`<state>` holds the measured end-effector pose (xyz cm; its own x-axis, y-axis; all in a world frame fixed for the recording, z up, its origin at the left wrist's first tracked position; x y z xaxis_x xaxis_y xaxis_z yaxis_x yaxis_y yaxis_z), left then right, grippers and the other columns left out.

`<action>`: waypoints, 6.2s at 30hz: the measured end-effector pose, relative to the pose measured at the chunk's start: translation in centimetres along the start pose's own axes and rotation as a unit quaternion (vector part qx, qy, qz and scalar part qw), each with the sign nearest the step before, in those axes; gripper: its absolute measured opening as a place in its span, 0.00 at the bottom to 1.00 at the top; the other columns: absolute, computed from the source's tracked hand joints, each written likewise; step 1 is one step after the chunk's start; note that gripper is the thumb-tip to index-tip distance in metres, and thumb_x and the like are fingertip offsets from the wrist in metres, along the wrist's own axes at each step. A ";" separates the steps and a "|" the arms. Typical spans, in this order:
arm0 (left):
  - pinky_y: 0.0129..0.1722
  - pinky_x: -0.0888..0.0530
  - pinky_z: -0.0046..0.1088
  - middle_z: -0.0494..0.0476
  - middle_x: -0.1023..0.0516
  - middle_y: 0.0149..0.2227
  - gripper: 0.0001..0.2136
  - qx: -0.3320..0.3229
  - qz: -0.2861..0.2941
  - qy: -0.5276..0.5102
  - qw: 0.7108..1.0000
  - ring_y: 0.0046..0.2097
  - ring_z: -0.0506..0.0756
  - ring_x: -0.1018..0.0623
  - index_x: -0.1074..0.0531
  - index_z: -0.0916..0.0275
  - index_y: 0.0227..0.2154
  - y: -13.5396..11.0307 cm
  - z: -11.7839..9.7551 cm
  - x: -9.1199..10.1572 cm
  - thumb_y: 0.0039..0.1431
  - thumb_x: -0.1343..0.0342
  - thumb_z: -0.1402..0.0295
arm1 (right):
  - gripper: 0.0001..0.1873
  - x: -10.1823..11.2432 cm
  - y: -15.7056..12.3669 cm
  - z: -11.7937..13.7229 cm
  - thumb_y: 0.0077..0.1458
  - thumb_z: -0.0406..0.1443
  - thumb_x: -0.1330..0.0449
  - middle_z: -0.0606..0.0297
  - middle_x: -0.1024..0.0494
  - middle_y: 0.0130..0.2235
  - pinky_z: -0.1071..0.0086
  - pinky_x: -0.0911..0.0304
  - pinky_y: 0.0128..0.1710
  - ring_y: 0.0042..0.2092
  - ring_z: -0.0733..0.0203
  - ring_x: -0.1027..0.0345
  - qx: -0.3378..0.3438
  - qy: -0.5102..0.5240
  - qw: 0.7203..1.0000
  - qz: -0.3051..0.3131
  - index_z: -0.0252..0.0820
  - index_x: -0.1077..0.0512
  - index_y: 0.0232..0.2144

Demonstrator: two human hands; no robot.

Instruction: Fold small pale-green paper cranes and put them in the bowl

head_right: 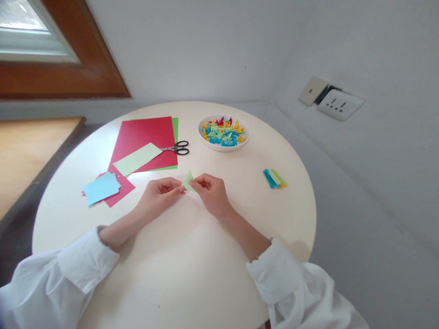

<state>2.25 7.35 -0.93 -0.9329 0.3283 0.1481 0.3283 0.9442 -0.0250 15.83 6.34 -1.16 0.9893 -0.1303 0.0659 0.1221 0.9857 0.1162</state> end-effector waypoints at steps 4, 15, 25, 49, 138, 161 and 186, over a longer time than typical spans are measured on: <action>0.21 0.41 0.22 0.52 0.29 0.21 0.15 0.006 0.003 0.006 1.000 0.23 0.47 0.35 0.28 0.67 0.23 0.0 0.2 0.0 0.44 0.41 0.56 | 0.14 -0.2 -0.1 0.1 0.40 0.44 0.36 0.69 0.29 0.20 0.72 0.43 0.25 0.24 0.68 0.39 0.004 -0.017 1.000 0.010 0.39 0.30 0.18; 0.21 0.41 0.22 0.50 0.31 0.20 0.12 -0.021 0.033 0.021 0.999 0.23 0.47 0.36 0.30 0.66 0.21 0.0 0.2 -0.6 0.47 0.43 0.60 | 0.11 0.0 -0.1 0.0 0.38 0.42 0.36 0.65 0.25 0.24 0.71 0.38 0.27 0.27 0.64 0.33 -0.009 0.026 1.000 -0.010 0.40 0.28 0.22; 0.21 0.40 0.22 0.49 0.31 0.20 0.15 0.018 -0.001 -0.014 1.000 0.22 0.46 0.36 0.30 0.66 0.22 0.0 0.3 0.1 0.44 0.41 0.56 | 0.11 0.2 0.0 -0.1 0.37 0.41 0.36 0.68 0.28 0.21 0.72 0.39 0.25 0.25 0.66 0.35 -0.015 0.039 0.999 -0.015 0.40 0.31 0.19; 0.25 0.34 0.23 0.56 0.23 0.25 0.12 -0.061 -0.015 0.100 0.993 0.27 0.50 0.30 0.26 0.67 0.24 -0.2 -0.9 0.3 0.50 0.46 0.61 | 0.09 0.3 0.0 0.2 0.38 0.40 0.36 0.69 0.27 0.20 0.73 0.42 0.22 0.22 0.68 0.37 -0.004 0.021 1.000 -0.019 0.39 0.28 0.21; 0.21 0.40 0.22 0.48 0.39 0.18 0.19 -0.058 0.060 0.145 0.986 0.20 0.47 0.39 0.29 0.65 0.23 0.0 0.0 -1.1 0.61 0.59 0.60 | 0.12 -0.8 -0.3 0.2 0.45 0.40 0.40 0.67 0.28 0.26 0.70 0.39 0.31 0.29 0.65 0.35 0.027 -0.042 0.997 0.058 0.40 0.29 0.33; 0.24 0.33 0.22 0.45 0.34 0.16 0.09 -0.032 -0.002 -0.043 0.999 0.20 0.46 0.32 0.33 0.63 0.36 0.6 0.8 -0.1 0.55 0.50 0.64 | 0.13 -0.9 0.0 0.0 0.44 0.38 0.39 0.74 0.32 0.19 0.73 0.40 0.24 0.21 0.69 0.37 -0.003 0.011 0.998 0.068 0.41 0.32 0.35; 0.28 0.31 0.24 0.53 0.25 0.26 0.08 -0.093 -0.038 0.047 0.994 0.28 0.50 0.26 0.28 0.65 0.29 0.3 -1.1 0.9 0.51 0.45 0.64 | 0.17 -0.9 0.0 0.0 0.38 0.40 0.34 0.68 0.26 0.29 0.71 0.34 0.31 0.29 0.67 0.31 0.000 0.074 0.996 0.059 0.41 0.30 0.32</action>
<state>1.65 7.92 0.26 -0.9406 0.2445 0.2355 0.2880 0.9420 0.1725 14.93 6.41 -1.18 0.9977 0.0038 -0.0675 0.0041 0.9932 0.1165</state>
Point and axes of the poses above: each hand's wrist, its own y-axis towards the middle knuckle, its own x-axis out of the back of the hand, z = x × y, the point moved 9 cm from there along y, towards the middle knuckle
